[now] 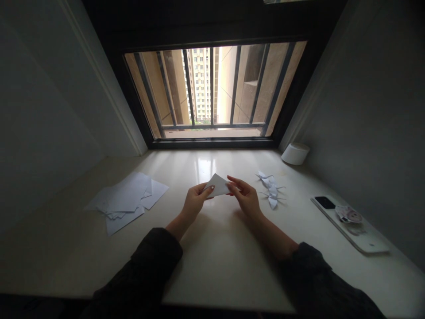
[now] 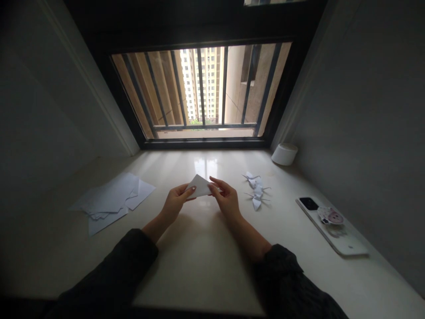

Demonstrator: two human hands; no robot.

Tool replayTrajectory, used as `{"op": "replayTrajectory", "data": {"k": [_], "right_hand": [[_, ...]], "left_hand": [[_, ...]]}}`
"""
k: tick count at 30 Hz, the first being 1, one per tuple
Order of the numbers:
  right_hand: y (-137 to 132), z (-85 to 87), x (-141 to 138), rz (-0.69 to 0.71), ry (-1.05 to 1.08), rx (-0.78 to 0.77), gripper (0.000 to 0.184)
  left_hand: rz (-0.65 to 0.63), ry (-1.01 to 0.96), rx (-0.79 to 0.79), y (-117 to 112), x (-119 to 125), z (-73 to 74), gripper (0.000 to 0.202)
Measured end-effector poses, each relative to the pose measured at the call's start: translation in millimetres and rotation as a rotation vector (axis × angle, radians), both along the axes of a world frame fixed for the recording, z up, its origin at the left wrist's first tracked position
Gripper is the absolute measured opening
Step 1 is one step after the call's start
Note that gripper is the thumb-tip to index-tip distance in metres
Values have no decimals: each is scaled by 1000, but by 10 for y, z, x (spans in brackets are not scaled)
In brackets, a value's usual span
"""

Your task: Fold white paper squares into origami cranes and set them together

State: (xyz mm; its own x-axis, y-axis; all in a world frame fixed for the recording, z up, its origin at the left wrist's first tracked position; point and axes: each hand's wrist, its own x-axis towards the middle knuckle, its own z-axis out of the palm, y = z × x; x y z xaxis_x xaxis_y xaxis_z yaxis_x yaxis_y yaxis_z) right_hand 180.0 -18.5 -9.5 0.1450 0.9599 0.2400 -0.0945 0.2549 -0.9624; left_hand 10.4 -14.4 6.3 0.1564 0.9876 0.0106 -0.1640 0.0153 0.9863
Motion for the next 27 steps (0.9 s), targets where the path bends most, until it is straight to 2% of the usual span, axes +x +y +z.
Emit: {"op": "replayTrajectory", "data": {"k": [6,15,22,27], "right_hand": [[-17,21,-26,-30,2,-38,38],[-30,25,-33,-42,10,-39,35],[-10,-39,-4,9,-16,-19,38],[-7,-67,17,38,-58,43,32]], "left_hand": [[27,-6,8,-9,11,12,38],[71,-19,10,-23,39,25,39],[54,2,39,-25,43,4,39],[18,-9,84,-9,35,-36,40]]}}
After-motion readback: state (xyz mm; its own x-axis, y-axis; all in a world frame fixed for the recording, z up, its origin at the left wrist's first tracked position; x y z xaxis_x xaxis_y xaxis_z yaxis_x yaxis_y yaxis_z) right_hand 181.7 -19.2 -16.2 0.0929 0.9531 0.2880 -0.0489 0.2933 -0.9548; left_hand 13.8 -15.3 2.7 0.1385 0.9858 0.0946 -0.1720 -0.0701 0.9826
